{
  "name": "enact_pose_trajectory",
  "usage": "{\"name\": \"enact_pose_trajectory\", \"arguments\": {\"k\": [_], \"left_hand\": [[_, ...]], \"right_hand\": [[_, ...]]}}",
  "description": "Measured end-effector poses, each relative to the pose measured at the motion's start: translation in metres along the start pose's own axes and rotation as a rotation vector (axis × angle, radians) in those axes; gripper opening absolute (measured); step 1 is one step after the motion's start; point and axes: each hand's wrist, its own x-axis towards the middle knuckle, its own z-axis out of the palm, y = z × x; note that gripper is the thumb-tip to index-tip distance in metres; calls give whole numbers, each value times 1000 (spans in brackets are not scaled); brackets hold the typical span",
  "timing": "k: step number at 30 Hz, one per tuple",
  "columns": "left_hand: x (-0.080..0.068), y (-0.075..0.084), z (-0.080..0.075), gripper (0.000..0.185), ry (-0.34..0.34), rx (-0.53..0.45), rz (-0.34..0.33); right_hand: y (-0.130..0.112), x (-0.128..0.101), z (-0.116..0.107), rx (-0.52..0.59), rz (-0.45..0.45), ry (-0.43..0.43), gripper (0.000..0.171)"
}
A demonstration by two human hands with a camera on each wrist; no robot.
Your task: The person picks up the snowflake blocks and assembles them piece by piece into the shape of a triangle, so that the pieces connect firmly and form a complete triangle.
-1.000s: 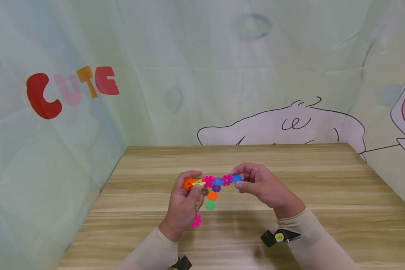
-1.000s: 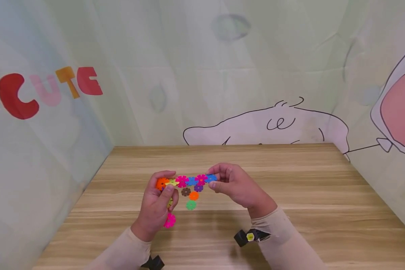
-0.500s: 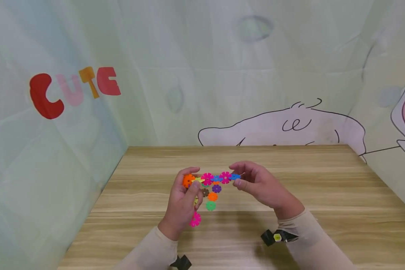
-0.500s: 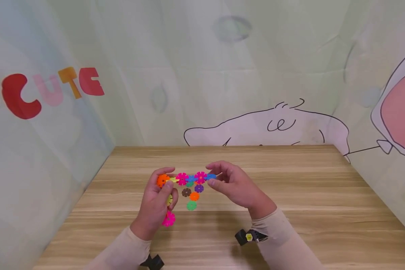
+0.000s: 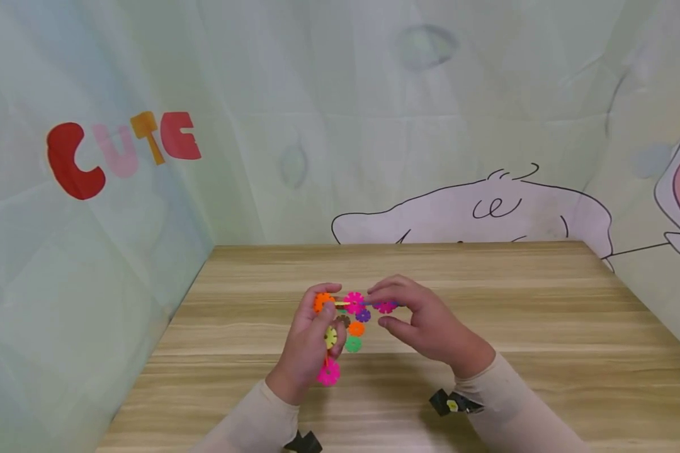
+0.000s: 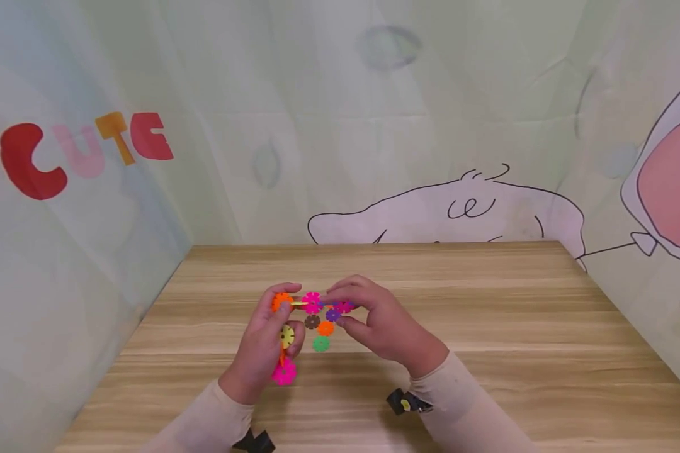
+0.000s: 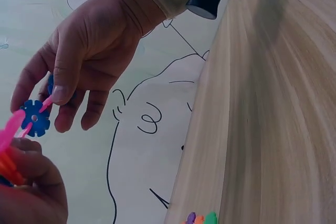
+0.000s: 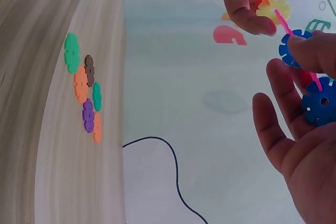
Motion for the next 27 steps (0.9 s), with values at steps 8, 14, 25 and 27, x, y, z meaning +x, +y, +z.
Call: {"name": "enact_pose_trajectory", "arguments": {"k": [8,14,25,27], "left_hand": [[-1,2,-1,35,-38,-57,-59],[-1,3,-2,35,-30,-82,-85],[1,1,-5,41,145,75,169],[1,1,-5,46,159,104,212]], "right_hand": [[3,0,-3,2,21,15,37],[6,-1,-6,47,129,-3,33],[11,-3,-7,287,309,-4,31],[12,-3,-8,314,328,-9,30]]}}
